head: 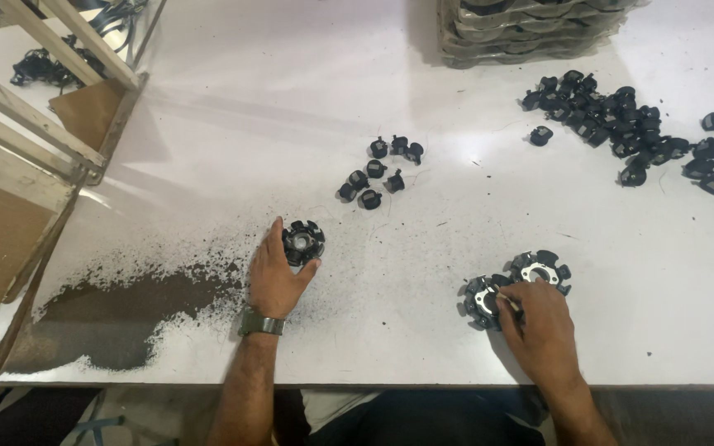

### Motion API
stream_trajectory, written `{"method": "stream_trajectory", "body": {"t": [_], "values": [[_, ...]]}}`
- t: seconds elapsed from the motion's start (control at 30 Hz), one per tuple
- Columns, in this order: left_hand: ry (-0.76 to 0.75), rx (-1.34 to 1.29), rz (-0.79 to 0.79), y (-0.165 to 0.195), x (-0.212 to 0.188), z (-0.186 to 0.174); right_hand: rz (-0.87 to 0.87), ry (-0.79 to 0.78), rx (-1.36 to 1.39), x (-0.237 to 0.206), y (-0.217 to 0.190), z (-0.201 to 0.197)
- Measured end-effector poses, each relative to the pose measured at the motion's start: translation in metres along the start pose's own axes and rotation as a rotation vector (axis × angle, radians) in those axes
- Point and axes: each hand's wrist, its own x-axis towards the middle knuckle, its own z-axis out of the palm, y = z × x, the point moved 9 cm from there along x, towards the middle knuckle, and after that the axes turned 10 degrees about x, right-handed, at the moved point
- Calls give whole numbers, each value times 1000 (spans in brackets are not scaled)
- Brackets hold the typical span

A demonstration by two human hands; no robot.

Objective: The person sits at a white workbench covered with black plastic hubs and small black insert pieces. They pick up a hub, press small black components into its slots by hand, occasionally using a small stick-like tool, and set the finished assembly aside, repeating this for many hubs across the episode.

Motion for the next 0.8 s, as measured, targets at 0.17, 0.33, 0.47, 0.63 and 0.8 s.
{"method": "stream_trajectory", "body": {"t": [0.17, 0.33, 0.47, 0.63, 0.8], "values": [[-23, -9, -33, -5, -2, 7, -42, 6, 2, -2, -1, 0], [-87, 5, -99, -8, -5, 15, -21, -4, 11, -5, 4, -1], [-71, 5, -76, -3, -6, 13, -63, 10, 29, -7, 2, -6], [-57, 6, -64, 1, -7, 11, -30, 7, 25, -8, 4, -8], [-74, 21, -67, -1, -6, 14, -47, 5, 44, -6, 2, -8]]}}
